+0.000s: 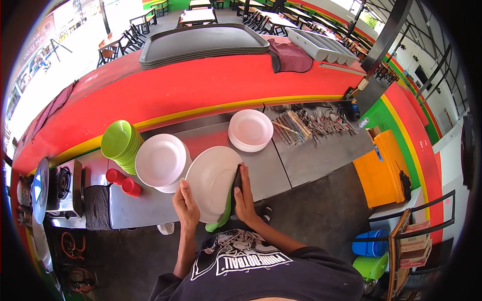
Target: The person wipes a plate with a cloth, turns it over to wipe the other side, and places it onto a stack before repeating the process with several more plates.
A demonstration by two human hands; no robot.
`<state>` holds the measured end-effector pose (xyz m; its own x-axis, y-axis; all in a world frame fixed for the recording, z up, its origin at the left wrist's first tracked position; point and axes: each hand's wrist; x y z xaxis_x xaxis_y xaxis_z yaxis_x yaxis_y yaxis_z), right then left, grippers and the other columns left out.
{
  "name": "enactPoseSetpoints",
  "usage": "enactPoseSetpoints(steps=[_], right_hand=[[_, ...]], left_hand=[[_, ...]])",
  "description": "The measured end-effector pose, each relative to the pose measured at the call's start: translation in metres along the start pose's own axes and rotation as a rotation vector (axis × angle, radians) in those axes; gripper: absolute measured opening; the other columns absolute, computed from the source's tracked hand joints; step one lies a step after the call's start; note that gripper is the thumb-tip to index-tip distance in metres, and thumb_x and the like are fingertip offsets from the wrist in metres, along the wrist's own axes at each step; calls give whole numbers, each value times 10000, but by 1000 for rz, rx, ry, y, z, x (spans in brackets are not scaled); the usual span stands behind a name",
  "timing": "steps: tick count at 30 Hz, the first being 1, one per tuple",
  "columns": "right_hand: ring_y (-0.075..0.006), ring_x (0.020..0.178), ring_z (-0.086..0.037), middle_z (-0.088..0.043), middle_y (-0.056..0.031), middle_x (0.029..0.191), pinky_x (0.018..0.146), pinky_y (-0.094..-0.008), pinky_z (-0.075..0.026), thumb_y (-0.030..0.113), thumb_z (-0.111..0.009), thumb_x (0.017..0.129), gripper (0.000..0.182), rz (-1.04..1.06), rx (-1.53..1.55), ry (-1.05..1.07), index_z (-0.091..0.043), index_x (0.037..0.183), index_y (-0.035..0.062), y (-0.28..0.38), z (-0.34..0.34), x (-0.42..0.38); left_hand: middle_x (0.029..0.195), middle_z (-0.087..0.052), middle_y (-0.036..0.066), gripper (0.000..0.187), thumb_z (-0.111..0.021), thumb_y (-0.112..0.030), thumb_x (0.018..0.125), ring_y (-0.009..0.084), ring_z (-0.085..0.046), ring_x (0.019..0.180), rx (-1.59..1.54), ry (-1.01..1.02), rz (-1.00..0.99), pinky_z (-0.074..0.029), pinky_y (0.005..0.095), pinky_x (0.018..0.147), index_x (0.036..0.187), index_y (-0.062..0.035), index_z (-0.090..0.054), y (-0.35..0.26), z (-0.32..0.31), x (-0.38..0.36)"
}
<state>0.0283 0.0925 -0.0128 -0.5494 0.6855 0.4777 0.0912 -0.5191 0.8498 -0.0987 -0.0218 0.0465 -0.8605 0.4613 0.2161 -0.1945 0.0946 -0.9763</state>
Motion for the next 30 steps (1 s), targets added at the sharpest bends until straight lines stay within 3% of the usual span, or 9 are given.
enactPoseSetpoints(steps=[6, 7, 11, 18, 19, 22, 26, 27, 30], right_hand=[[-423, 1465, -234, -345, -194, 1551, 1178, -513, -188, 290, -460, 998, 562, 240, -318, 172, -399, 1471, -7, 26, 21, 31], [-418, 1452, -268, -388, -166, 1533, 1159, -536, -219, 305, -486, 977, 538, 299, -369, 207, -468, 1440, 31, 37, 23, 36], [-389, 1418, -344, -401, -128, 1532, 1151, -518, -264, 305, -571, 939, 534, 392, -452, 336, -502, 1429, 104, 48, 27, 47], [-387, 1430, -325, -382, -192, 1529, 1170, -451, -249, 231, -514, 978, 523, 135, -128, 116, -439, 1453, 27, -4, 28, 57], [-347, 1438, -320, -363, -198, 1537, 1177, -415, -230, 194, -444, 1013, 498, 88, -34, 91, -394, 1468, -3, -14, 25, 52], [-307, 1446, -312, -360, -180, 1538, 1182, -392, -214, 173, -397, 1035, 482, -65, 142, 35, -361, 1480, -13, -24, 23, 38], [-271, 1411, -345, -411, -176, 1482, 1164, -356, -240, 273, -295, 1075, 500, -346, 357, -126, -356, 1464, -35, -34, 18, 24], [-270, 1337, -413, -469, -187, 1407, 1129, -338, -284, 326, -272, 1081, 527, -393, 335, -153, -402, 1426, -51, -49, 16, 16], [-260, 1235, -475, -526, -181, 1311, 1077, -341, -333, 347, -310, 1080, 520, -492, 381, -213, -474, 1350, -67, -56, 17, -2]], left_hand=[[651, -309, -76, 456, -397, -324, 1083, 41, -267, 625, 52, 182, 17, -219, 267, 516, 729, -37, -426, -8, -8, -4], [652, -309, -75, 456, -398, -324, 1083, 40, -267, 626, 46, 201, 22, -220, 268, 515, 730, -36, -429, -7, -10, -4], [652, -308, -75, 453, -402, -320, 1082, 39, -268, 625, -11, 220, 31, -220, 267, 515, 733, -32, -429, -7, -12, -7], [646, -296, -75, 453, -413, -307, 1079, 43, -258, 621, 49, 208, 25, -208, 272, 509, 722, -28, -408, -8, -1, -8], [643, -293, -74, 455, -415, -305, 1079, 44, -256, 620, 59, 210, 7, -206, 275, 508, 718, -29, -402, -7, 1, -8], [635, -286, -73, 456, -420, -299, 1078, 47, -253, 617, 71, 207, -25, -203, 281, 507, 710, -32, -385, -3, 2, -9], [635, -296, -76, 462, -414, -301, 1079, 45, -256, 625, 57, 174, -51, -206, 279, 513, 700, -40, -377, -7, -2, -9], [637, -309, -78, 466, -410, -309, 1080, 41, -262, 630, 35, 133, -55, -211, 274, 518, 698, -42, -385, -6, -3, -8], [655, -378, -84, 470, -399, -340, 1081, 28, -305, 643, -65, 23, -48, -247, 245, 544, 717, -46, -445, 8, -8, -4]])
Point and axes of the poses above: each hand's wrist, its own x-axis towards the middle knuckle, its own z-axis out of the back of the hand, y = z × x
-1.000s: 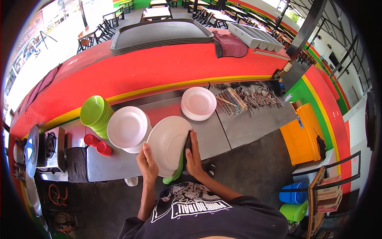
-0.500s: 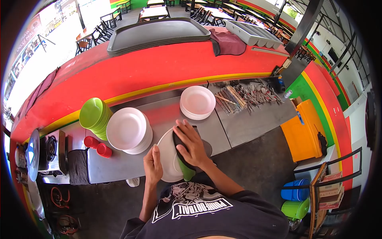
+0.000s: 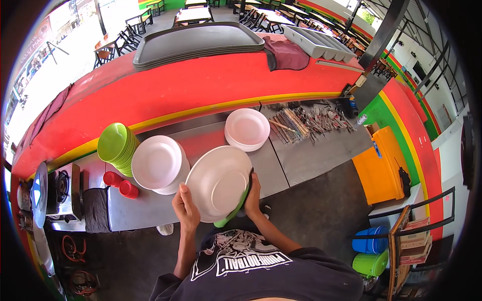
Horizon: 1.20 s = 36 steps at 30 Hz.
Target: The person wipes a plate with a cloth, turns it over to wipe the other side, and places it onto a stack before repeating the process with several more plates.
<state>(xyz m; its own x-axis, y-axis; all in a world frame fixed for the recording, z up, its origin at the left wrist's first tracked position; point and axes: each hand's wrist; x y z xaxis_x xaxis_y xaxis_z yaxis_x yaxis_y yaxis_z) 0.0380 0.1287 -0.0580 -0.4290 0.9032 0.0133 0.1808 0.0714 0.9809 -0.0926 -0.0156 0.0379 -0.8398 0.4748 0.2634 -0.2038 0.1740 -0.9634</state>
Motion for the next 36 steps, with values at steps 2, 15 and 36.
enactPoseSetpoints(steps=[2, 15, 36], right_hand=[[-232, 1148, -516, -567, -161, 1228, 1020, -333, -374, 365, -330, 1078, 516, -7, 2, -189, -526, 1273, -70, -13, -9, -6], [-84, 681, -561, -627, -3, 767, 640, -259, -462, 491, -373, 1057, 561, -76, 209, -291, -630, 851, 37, 16, 16, -2], [-204, 730, -601, -671, -148, 836, 683, -301, -486, 468, -297, 1057, 626, -1, 782, -254, -624, 889, -39, 29, 72, 30]], left_hand=[[680, -461, -84, 480, -393, -373, 1080, 17, -366, 653, -107, -61, 33, -304, 211, 575, 760, -47, -538, 13, -3, -1], [717, -459, -71, 513, -381, -443, 1069, 29, -370, 681, -45, 20, 292, -281, 225, 578, 776, -48, -525, 32, 0, -16], [1367, -499, 231, 582, -448, -124, 827, 391, -535, 1227, -922, 339, 1034, -452, 528, 1026, 1398, -21, -409, 74, -28, -37]])
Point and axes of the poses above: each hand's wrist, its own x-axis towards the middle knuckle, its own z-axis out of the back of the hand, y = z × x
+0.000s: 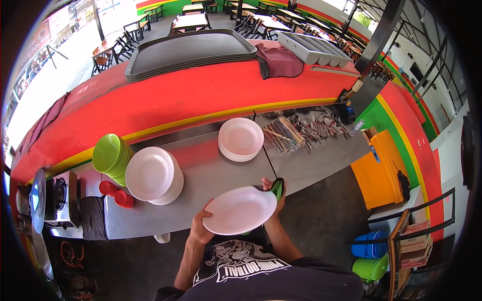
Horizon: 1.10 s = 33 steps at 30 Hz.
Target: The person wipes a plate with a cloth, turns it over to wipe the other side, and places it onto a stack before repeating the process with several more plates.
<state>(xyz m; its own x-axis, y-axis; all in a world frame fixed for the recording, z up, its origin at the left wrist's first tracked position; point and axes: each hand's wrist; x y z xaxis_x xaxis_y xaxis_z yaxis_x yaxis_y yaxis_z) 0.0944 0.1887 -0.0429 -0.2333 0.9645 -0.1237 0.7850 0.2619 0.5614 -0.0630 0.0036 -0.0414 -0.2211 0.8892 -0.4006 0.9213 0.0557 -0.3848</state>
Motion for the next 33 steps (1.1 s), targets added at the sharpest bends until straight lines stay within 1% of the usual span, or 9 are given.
enactPoseSetpoints(steps=[1, 4, 5, 8, 14, 17, 19, 25, 33], right_hand=[[-234, 1011, -621, -671, -142, 1092, 916, -348, -487, 486, -321, 1042, 618, -228, 272, 227, -585, 1228, -42, -7, 27, 6], [-240, 1122, -617, -660, -117, 1193, 1016, -358, -467, 475, -359, 1031, 614, -294, 152, 168, -483, 1402, 3, -9, 11, -1], [-237, 1153, -615, -629, -115, 1275, 1038, -377, -467, 466, -399, 1015, 587, -463, 197, 234, -481, 1394, 25, -7, 15, 2], [-228, 1094, -638, -639, -102, 1248, 995, -385, -495, 467, -431, 1004, 570, -474, 64, 285, -509, 1361, 30, -6, 55, 21], [-200, 1016, -648, -660, -87, 1175, 928, -357, -508, 373, -522, 993, 447, -739, -184, 47, -554, 1316, 65, 20, 37, 52], [-187, 1017, -644, -660, -71, 1137, 908, -363, -512, 232, -564, 985, 351, -618, -320, 97, -555, 1288, 57, 20, 42, 66], [-193, 1029, -641, -650, -65, 1152, 901, -379, -517, 155, -569, 980, 325, -593, -340, 127, -544, 1288, 55, 20, 57, 79], [-210, 1070, -629, -648, -85, 1167, 936, -382, -502, 173, -575, 978, 334, -604, -342, 116, -544, 1286, 46, 26, 76, 124], [-200, 992, -643, -657, -84, 1126, 873, -356, -525, 157, -568, 984, 322, -687, -420, 128, -541, 1271, 13, 50, 82, 190]], left_hand=[[1347, -517, 231, 571, -460, -117, 838, 378, -554, 1208, 50, 11, -11, -471, 504, 1016, 1398, -12, -415, 2, -1, 3], [1305, -555, 210, 530, -491, -109, 889, 333, -579, 1187, 152, -108, -113, -496, 462, 1000, 1401, 5, -418, 7, -19, 10], [1294, -565, 199, 515, -500, -108, 908, 317, -582, 1186, 176, -176, -158, -499, 454, 997, 1403, 8, -418, 9, -26, 12], [1287, -570, 178, 457, -499, -113, 966, 298, -578, 1192, 187, -224, -257, -512, 431, 980, 1402, 1, -419, 13, -31, 27], [1336, -548, 120, 432, -512, -153, 1024, 234, -542, 1227, 238, -249, -560, -475, 382, 1014, 1428, -47, -404, 34, -31, 73], [1348, -542, 101, 441, -533, -173, 1021, 218, -524, 1237, 296, -264, -630, -444, 371, 1034, 1426, -53, -407, 48, -28, 104], [1347, -542, 103, 443, -537, -161, 1017, 216, -517, 1242, 314, -266, -625, -430, 369, 1044, 1425, -50, -408, 53, -31, 121], [1347, -542, 109, 455, -564, -123, 993, 220, -519, 1239, 347, -318, -598, -430, 367, 1045, 1416, -39, -419, 63, -49, 168], [1356, -534, 118, 484, -555, -50, 944, 255, -519, 1260, 258, -307, -561, -451, 396, 1047, 1409, -43, -425, 75, -58, 225]])
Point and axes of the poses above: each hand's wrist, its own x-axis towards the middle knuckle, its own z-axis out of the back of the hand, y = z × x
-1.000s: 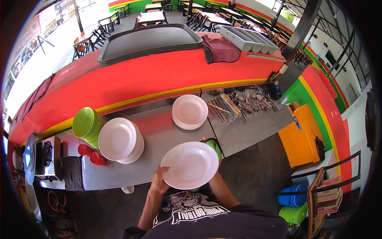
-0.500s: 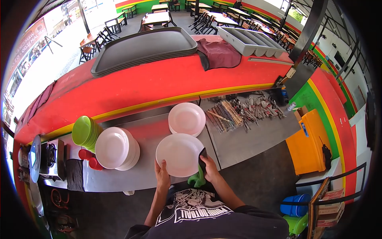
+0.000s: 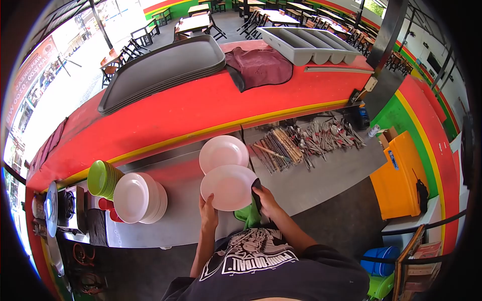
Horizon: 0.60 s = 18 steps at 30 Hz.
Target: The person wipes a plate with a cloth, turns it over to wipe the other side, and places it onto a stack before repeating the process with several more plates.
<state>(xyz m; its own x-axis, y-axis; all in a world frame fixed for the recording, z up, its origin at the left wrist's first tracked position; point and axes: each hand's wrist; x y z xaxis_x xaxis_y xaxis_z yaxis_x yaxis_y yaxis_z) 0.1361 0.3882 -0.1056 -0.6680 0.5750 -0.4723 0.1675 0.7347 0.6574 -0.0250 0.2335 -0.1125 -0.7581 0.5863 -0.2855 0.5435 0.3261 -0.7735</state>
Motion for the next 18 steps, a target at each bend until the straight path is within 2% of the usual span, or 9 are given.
enactPoseSetpoints(steps=[5, 13, 18], right_hand=[[-197, 998, -645, -658, -79, 1134, 867, -360, -532, 152, -577, 980, 308, -62, -10, 66, -550, 1261, 29, 13, 16, 21], [-193, 1009, -647, -658, -76, 1139, 871, -348, -537, 151, -582, 979, 324, -81, -43, 153, -539, 1279, 36, 24, 22, 27], [-200, 1070, -640, -620, -89, 1291, 928, -364, -529, 130, -518, 1004, 342, -144, -43, 263, -499, 1334, 40, 25, 26, 38]], left_hand=[[1377, -516, 129, 497, -545, -44, 932, 278, -505, 1283, -33, -77, -58, -441, 421, 1066, 1413, -50, -417, 21, -17, 7], [1410, -482, 116, 501, -509, -54, 956, 263, -478, 1311, -141, -145, 4, -414, 426, 1096, 1442, -58, -386, 39, -35, -5], [1512, -366, 116, 500, -494, -103, 990, 274, -450, 1345, -251, -99, -42, -394, 420, 1118, 1459, -41, -334, 45, -51, -5]])
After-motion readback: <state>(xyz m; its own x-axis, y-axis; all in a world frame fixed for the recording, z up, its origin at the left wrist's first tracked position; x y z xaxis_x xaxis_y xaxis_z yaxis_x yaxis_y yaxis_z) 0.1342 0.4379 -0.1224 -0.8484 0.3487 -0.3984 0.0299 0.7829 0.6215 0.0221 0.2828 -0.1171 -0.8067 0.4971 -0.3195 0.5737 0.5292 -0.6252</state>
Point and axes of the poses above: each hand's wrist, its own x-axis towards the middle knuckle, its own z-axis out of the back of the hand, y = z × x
